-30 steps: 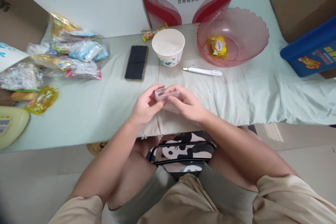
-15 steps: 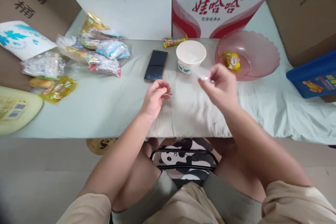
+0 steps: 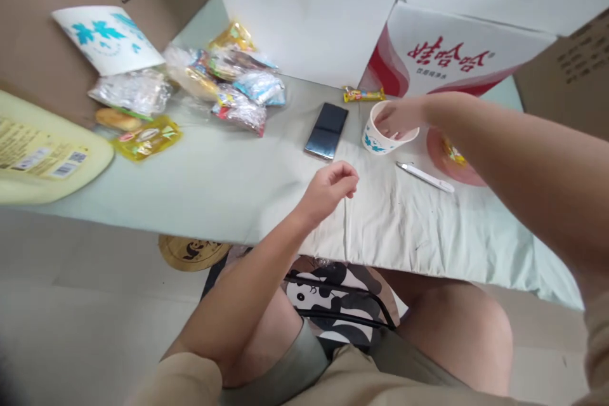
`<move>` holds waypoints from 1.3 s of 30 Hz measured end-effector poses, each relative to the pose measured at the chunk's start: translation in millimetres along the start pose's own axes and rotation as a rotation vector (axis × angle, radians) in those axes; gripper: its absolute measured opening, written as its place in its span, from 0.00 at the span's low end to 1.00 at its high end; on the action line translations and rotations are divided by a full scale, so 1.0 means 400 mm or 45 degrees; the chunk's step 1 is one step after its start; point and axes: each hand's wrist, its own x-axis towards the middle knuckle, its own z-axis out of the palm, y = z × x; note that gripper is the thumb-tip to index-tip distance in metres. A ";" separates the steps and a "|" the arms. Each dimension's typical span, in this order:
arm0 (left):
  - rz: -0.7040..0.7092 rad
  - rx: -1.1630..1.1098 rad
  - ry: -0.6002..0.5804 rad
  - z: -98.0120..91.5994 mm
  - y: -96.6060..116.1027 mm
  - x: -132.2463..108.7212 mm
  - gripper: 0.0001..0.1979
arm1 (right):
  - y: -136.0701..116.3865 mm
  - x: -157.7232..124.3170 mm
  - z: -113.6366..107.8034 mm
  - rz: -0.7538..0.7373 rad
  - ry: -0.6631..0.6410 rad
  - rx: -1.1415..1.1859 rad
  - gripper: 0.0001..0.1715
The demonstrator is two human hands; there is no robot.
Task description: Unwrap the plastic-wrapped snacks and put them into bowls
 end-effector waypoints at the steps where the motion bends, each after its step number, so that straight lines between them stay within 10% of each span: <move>1: -0.003 0.060 0.006 -0.003 0.002 -0.004 0.05 | -0.010 -0.001 -0.015 0.046 0.099 -0.037 0.06; 5: -0.011 0.456 0.049 -0.015 0.011 -0.017 0.05 | -0.153 0.015 -0.038 -0.086 0.541 -0.066 0.09; 10: -0.006 0.803 -0.024 -0.021 0.018 -0.030 0.03 | -0.401 0.144 0.043 -0.648 0.456 -0.160 0.07; 14: -0.023 0.917 -0.072 -0.032 0.025 -0.038 0.07 | -0.471 0.245 0.078 -0.739 0.419 -0.164 0.14; 18: -0.017 0.936 -0.080 -0.049 0.028 -0.037 0.08 | -0.424 0.192 0.055 -0.772 0.536 -0.029 0.11; 22: 0.022 0.933 -0.086 -0.040 0.017 -0.031 0.07 | -0.309 -0.008 0.056 -0.702 0.806 0.253 0.09; 27: 0.014 0.696 -0.262 0.010 -0.009 -0.033 0.09 | -0.141 -0.289 0.214 -0.284 1.502 0.566 0.07; 33: -0.060 -0.027 -0.287 0.034 -0.055 0.001 0.23 | -0.136 -0.425 0.429 -0.576 1.337 0.602 0.28; 39: -0.057 -0.110 -0.041 0.029 -0.084 0.035 0.31 | -0.078 -0.437 0.421 -0.449 1.227 0.733 0.15</move>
